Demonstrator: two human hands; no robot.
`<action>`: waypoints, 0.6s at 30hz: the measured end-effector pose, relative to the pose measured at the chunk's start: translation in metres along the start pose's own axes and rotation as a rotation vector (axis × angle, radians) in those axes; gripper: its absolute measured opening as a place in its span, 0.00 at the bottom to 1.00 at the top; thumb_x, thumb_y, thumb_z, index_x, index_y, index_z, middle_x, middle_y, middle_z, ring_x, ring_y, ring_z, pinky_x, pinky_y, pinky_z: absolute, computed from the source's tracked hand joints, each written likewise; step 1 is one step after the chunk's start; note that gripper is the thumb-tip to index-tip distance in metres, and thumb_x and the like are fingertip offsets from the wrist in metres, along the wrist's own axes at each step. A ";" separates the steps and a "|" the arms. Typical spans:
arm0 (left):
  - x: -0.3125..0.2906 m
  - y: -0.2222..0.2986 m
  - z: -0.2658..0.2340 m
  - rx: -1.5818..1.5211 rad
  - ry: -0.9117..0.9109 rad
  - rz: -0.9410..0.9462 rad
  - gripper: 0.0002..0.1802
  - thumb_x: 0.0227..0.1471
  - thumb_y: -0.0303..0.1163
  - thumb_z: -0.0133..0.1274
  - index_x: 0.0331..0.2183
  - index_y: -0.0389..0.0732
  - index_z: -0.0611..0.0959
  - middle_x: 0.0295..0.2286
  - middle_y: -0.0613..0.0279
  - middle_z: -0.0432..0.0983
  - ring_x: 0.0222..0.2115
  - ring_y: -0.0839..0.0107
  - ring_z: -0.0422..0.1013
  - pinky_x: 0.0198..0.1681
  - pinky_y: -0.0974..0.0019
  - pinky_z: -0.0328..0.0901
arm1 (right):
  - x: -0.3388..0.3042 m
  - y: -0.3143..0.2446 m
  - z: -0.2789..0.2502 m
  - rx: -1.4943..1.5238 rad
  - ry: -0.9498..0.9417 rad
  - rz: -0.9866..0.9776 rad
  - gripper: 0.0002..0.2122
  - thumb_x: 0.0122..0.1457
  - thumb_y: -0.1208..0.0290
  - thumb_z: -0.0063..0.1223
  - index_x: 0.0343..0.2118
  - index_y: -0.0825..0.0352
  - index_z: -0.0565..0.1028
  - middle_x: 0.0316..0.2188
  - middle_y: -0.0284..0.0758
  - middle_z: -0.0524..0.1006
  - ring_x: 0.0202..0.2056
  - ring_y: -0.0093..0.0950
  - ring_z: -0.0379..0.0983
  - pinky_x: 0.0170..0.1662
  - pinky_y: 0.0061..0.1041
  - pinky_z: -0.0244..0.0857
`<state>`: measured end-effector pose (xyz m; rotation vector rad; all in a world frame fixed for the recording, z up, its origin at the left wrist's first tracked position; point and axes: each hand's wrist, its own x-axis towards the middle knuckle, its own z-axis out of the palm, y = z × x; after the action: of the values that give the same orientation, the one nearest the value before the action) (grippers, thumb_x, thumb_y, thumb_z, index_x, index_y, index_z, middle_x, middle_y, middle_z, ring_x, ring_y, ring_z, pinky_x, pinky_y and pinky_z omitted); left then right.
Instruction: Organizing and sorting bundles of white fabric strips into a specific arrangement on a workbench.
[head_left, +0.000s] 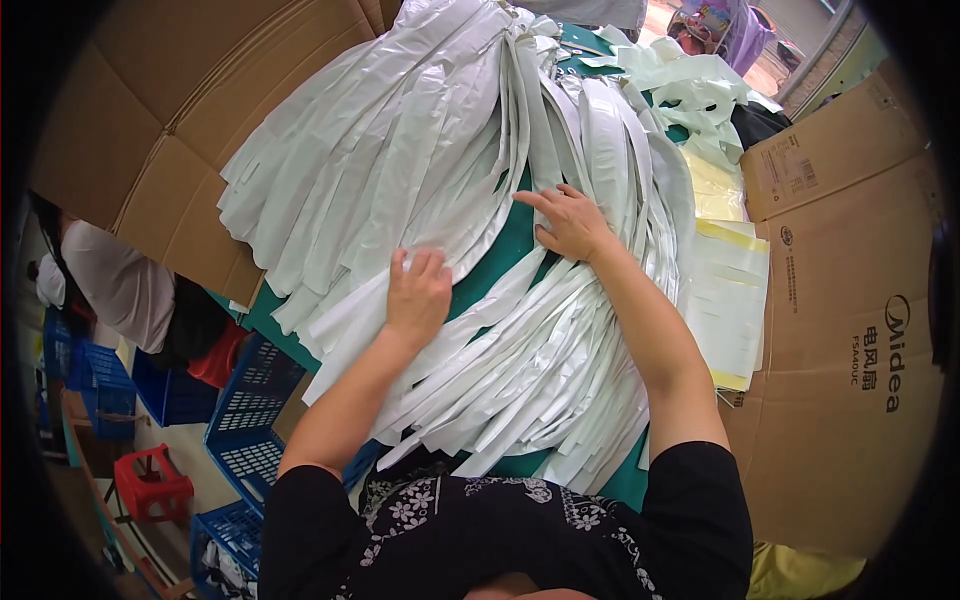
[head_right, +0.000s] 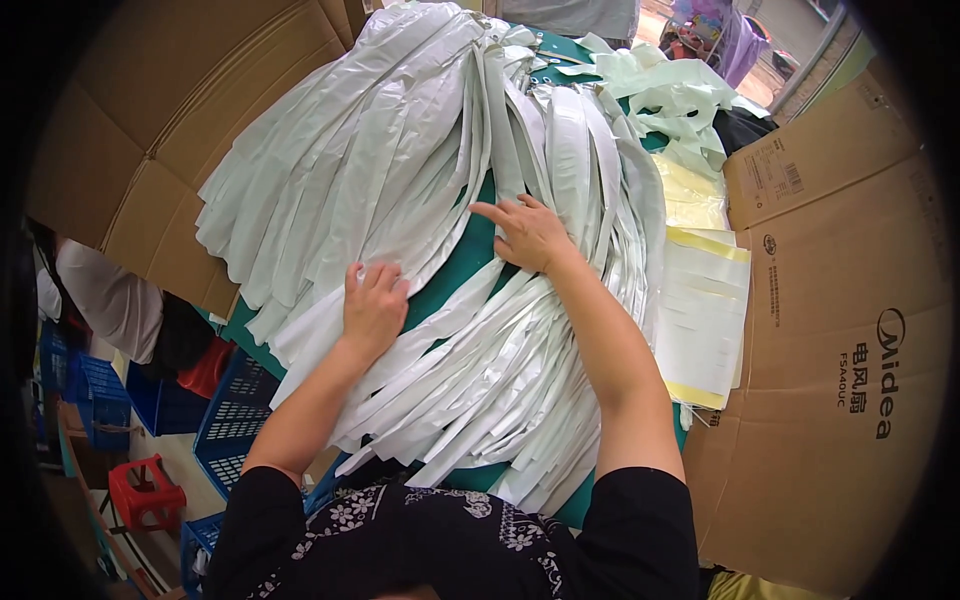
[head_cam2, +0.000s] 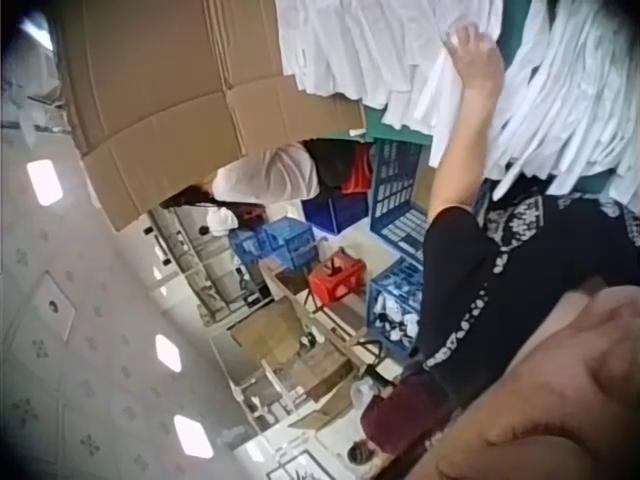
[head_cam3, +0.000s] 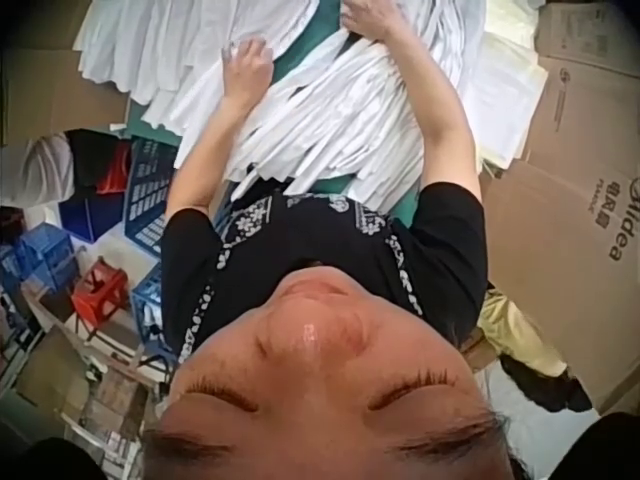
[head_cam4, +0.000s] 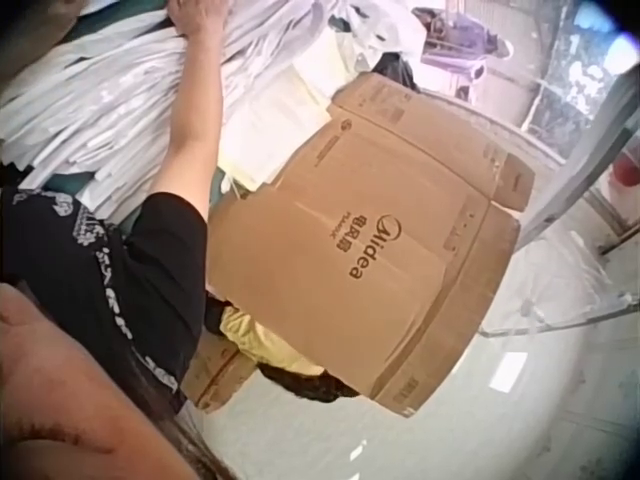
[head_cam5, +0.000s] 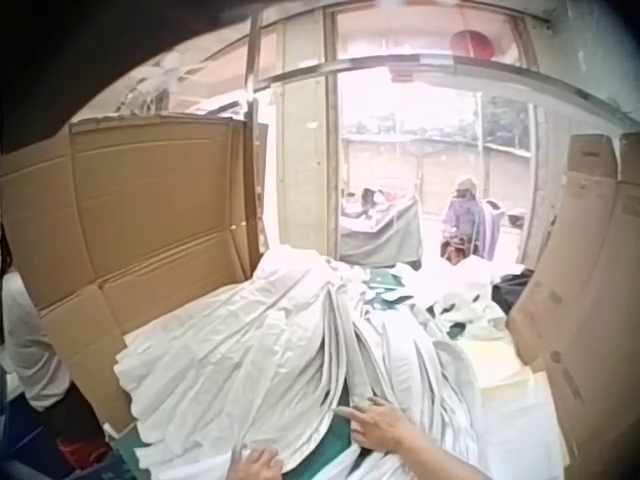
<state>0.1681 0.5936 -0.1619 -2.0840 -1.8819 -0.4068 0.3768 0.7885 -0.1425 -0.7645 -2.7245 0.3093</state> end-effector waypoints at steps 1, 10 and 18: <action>0.002 0.010 -0.004 -0.082 0.038 0.017 0.06 0.39 0.29 0.56 0.27 0.44 0.82 0.38 0.64 0.72 0.45 0.66 0.65 0.52 0.50 0.52 | -0.002 0.001 0.000 -0.032 0.054 -0.063 0.15 0.45 0.73 0.50 0.38 0.57 0.76 0.37 0.33 0.74 0.42 0.32 0.70 0.57 0.35 0.56; 0.004 0.013 -0.006 -0.077 0.067 -0.149 0.10 0.46 0.40 0.57 0.28 0.44 0.84 0.49 0.58 0.67 0.52 0.59 0.60 0.59 0.47 0.44 | -0.006 0.020 0.010 -0.134 0.169 -0.389 0.08 0.40 0.72 0.49 0.27 0.60 0.75 0.32 0.34 0.76 0.43 0.32 0.70 0.59 0.36 0.56; 0.025 -0.005 0.014 0.330 -0.010 0.133 0.02 0.36 0.32 0.58 0.19 0.45 0.83 0.42 0.66 0.72 0.50 0.68 0.61 0.60 0.47 0.42 | -0.006 0.000 0.004 -0.110 0.051 -0.122 0.18 0.43 0.72 0.44 0.41 0.56 0.74 0.20 0.34 0.75 0.28 0.34 0.72 0.41 0.33 0.67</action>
<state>0.1657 0.6222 -0.1645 -1.9726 -1.6705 -0.0496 0.3806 0.7842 -0.1476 -0.6220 -2.7432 0.1126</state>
